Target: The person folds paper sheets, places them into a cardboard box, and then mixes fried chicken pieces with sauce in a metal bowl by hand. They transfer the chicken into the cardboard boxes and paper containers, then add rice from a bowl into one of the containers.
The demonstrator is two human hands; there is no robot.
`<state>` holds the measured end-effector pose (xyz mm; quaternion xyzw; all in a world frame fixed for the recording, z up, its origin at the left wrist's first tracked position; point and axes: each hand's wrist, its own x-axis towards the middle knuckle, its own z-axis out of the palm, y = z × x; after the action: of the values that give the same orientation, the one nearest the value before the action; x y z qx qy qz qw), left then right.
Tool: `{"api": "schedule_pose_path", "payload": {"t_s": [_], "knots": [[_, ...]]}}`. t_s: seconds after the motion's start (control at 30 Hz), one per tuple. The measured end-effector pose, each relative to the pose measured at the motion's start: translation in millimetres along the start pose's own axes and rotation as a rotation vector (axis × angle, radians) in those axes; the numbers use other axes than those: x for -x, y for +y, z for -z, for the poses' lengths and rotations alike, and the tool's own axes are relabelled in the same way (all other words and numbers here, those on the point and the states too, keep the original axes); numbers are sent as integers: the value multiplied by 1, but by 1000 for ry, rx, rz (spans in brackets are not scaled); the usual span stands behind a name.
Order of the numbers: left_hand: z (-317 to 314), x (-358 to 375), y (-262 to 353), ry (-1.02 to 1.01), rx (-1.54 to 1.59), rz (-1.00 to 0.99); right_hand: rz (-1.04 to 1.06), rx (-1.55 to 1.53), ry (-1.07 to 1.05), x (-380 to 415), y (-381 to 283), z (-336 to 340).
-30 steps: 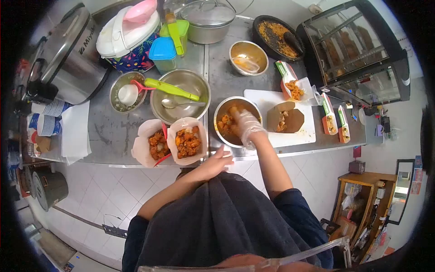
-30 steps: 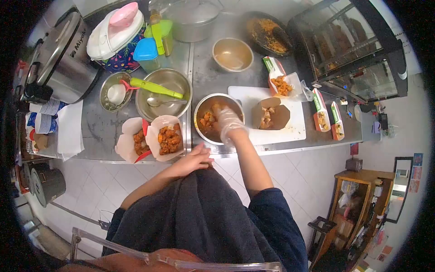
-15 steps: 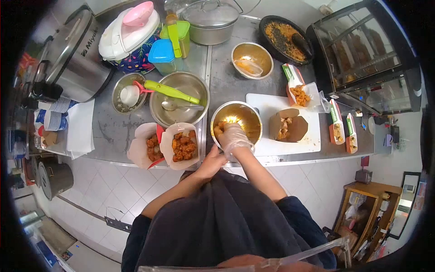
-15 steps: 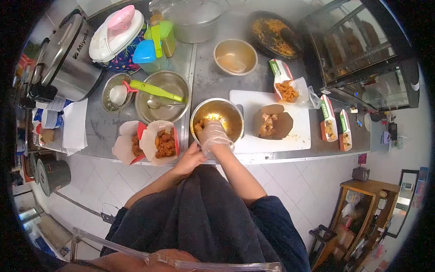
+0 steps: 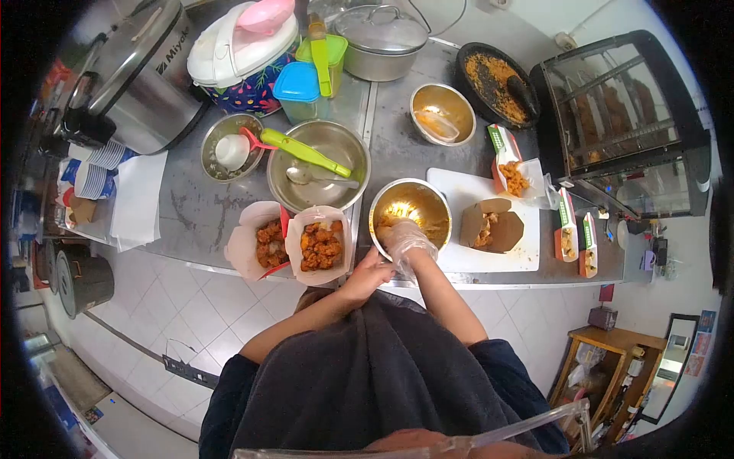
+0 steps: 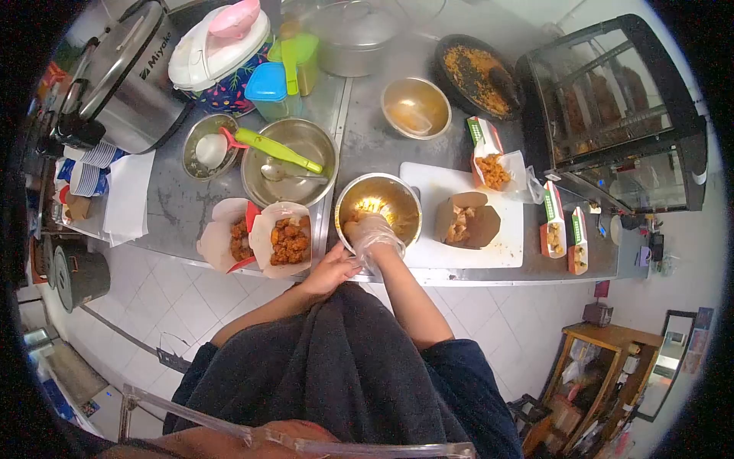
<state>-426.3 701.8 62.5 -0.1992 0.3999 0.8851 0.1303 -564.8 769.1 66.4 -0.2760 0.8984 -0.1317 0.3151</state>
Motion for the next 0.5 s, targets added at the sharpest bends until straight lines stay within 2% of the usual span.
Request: {"api": "schedule_pose_path", "payload": {"t_s": [0.2, 0.33, 0.4, 0.43, 0.5], "knots": [[0, 1, 4, -50, 75, -19, -71, 42, -117, 11, -8, 15], [1, -3, -1, -81, 123, -57, -65, 135, -78, 10, 0, 9], [0, -1, 8, -69, 112, -8, 335, 471, -208, 6, 10, 16], [-1, 1, 11, -55, 96, 42, 335, 474, -211, 5, 15, 19], [-1, 3, 11, -39, 77, 22, 457, 423, -202, 6, 18, 32]]}}
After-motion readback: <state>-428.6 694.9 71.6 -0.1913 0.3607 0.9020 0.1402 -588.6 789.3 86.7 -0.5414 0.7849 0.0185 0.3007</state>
